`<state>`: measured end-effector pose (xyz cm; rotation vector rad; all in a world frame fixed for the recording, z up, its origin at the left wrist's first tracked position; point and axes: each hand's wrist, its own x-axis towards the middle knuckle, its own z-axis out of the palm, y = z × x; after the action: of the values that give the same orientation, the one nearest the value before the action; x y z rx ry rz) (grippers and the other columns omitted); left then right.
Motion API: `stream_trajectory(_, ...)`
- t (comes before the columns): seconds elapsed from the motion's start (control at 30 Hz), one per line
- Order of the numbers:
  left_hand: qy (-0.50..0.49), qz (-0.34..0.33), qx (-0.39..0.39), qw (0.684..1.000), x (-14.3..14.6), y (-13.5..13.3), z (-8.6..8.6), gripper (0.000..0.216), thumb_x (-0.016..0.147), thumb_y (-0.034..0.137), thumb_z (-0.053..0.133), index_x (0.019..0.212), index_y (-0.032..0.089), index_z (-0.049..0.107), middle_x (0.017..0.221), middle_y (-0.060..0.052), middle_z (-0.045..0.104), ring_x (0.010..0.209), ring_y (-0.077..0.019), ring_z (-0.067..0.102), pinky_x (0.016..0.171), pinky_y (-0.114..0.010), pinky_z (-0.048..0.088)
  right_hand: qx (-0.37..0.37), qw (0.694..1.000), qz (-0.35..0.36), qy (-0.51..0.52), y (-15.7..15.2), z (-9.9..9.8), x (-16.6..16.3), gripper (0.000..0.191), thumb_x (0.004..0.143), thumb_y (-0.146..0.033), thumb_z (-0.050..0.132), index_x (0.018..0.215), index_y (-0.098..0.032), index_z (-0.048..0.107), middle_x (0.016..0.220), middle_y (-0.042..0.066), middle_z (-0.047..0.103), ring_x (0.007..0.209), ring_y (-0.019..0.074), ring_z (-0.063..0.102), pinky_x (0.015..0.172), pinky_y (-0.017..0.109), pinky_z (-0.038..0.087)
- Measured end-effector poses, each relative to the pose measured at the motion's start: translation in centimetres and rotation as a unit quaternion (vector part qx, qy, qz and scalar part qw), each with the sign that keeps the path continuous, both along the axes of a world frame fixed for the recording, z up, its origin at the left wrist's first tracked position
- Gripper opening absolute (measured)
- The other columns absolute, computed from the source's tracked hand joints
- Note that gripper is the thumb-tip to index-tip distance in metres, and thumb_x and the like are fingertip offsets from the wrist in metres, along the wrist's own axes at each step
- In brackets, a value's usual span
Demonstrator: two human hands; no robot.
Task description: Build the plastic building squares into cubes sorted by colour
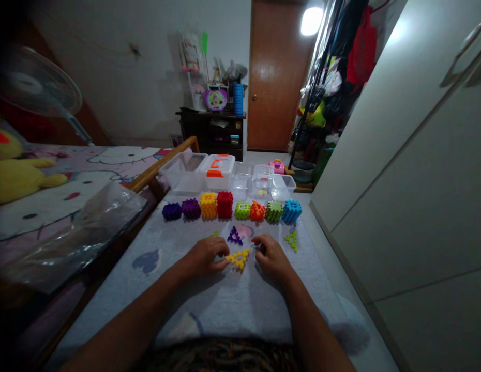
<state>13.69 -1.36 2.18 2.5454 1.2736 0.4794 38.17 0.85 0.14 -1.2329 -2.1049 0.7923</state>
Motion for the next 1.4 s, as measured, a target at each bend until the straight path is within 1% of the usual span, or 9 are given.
stream_trajectory(0.13, -0.035, 0.040, 0.016, 0.998, -2.0, -0.1, 3.3, 0.006, 0.079, 0.024, 0.062, 0.077, 0.019, 0.066, 0.075, -0.003, 0.064, 0.073, -0.0168, 0.057, 0.069, -0.028, 0.044, -0.009, 1.000, -0.009, 0.005, 0.1, -0.1, 0.1, 0.036, 0.070, -0.007, 0.047, 0.101, -0.019, 0.061, 0.092, 0.003, 0.059, 0.075, 0.0146, 0.054, 0.072, 0.028, 0.045)
stream_trajectory(0.3, -0.104, 0.193, 0.046, 0.975, -5.6, 2.0, 6.7, 0.012, 0.077, 0.029, 0.062, 0.076, 0.018, 0.066, 0.080, -0.003, 0.068, 0.074, -0.0164, 0.060, 0.070, -0.027, 0.045, 0.011, 1.000, -0.004, -0.001, 0.1, -0.2, -0.1, 0.031, 0.069, -0.008, 0.047, 0.094, -0.018, 0.062, 0.088, 0.003, 0.059, 0.075, 0.0161, 0.055, 0.073, 0.029, 0.044)
stream_trajectory(0.43, -0.097, 0.363, 0.044, 0.926, -6.9, 5.2, 7.7, 0.018, 0.077, 0.035, 0.061, 0.076, 0.018, 0.069, 0.077, -0.003, 0.071, 0.071, -0.0168, 0.064, 0.063, -0.026, 0.043, 0.023, 1.000, -0.007, -0.006, 0.0, -0.3, -0.2, 0.029, 0.070, -0.006, 0.047, 0.092, -0.018, 0.062, 0.089, 0.005, 0.061, 0.080, 0.0178, 0.057, 0.076, 0.031, 0.045)
stream_trajectory(0.53, -0.062, 0.416, 0.050, 0.906, -6.5, 7.0, 7.7, 0.019, 0.075, 0.035, 0.062, 0.080, 0.018, 0.072, 0.081, -0.005, 0.074, 0.074, -0.0185, 0.066, 0.062, -0.026, 0.042, 0.025, 1.000, -0.016, -0.005, -0.1, -0.5, -0.2, 0.030, 0.071, -0.005, 0.047, 0.093, -0.018, 0.062, 0.092, 0.006, 0.062, 0.085, 0.0187, 0.058, 0.079, 0.032, 0.046)
stream_trajectory(0.7, -0.019, 0.455, 0.059, 0.889, -5.1, 8.2, 7.0, 0.021, 0.075, 0.036, 0.061, 0.083, 0.021, 0.073, 0.085, -0.005, 0.076, 0.080, -0.0211, 0.068, 0.063, -0.027, 0.042, 0.032, 0.999, -0.015, -0.002, -0.2, -0.6, -0.3, 0.031, 0.071, -0.004, 0.047, 0.094, -0.019, 0.062, 0.092, 0.006, 0.062, 0.086, 0.0190, 0.058, 0.081, 0.032, 0.046)
stream_trajectory(0.9, 0.009, 0.470, 0.055, 0.881, -5.0, 8.7, 6.2, 0.021, 0.077, 0.037, 0.060, 0.081, 0.021, 0.073, 0.084, -0.007, 0.075, 0.079, -0.0225, 0.067, 0.061, -0.028, 0.041, 0.042, 0.999, -0.011, -0.009, 0.0, -0.8, -0.3, 0.030, 0.072, -0.004, 0.046, 0.092, -0.019, 0.062, 0.091, 0.006, 0.061, 0.084, 0.0187, 0.058, 0.079, 0.032, 0.046)
stream_trajectory(1.2, 0.018, 0.453, 0.046, 0.890, -5.2, 8.5, 6.0, 0.024, 0.078, 0.041, 0.061, 0.083, 0.020, 0.073, 0.086, -0.008, 0.074, 0.081, -0.0238, 0.067, 0.064, -0.029, 0.041, 0.031, 0.999, -0.013, -0.009, -0.2, -0.4, -0.4, 0.030, 0.071, -0.004, 0.047, 0.093, -0.018, 0.063, 0.092, 0.006, 0.061, 0.085, 0.0185, 0.058, 0.080, 0.031, 0.045)
stream_trajectory(1.3, 0.020, 0.442, 0.075, 0.893, -5.3, 7.6, 6.6, 0.025, 0.079, 0.041, 0.062, 0.081, 0.019, 0.072, 0.085, -0.009, 0.073, 0.083, -0.0243, 0.066, 0.068, -0.030, 0.043, 0.027, 1.000, -0.014, -0.009, -0.3, -0.4, -0.4, 0.029, 0.073, -0.005, 0.048, 0.094, -0.018, 0.063, 0.090, 0.005, 0.061, 0.081, 0.0178, 0.057, 0.077, 0.030, 0.044)
stream_trajectory(1.4, 0.026, 0.394, 0.121, 0.911, -5.1, 5.9, 6.9, 0.021, 0.082, 0.037, 0.060, 0.080, 0.018, 0.069, 0.084, -0.008, 0.071, 0.084, -0.0234, 0.064, 0.074, -0.031, 0.044, 0.023, 0.999, -0.014, -0.023, -0.3, -0.3, -0.5, 0.024, 0.077, -0.008, 0.050, 0.095, -0.017, 0.063, 0.090, 0.005, 0.059, 0.080, 0.0172, 0.056, 0.077, 0.029, 0.044)
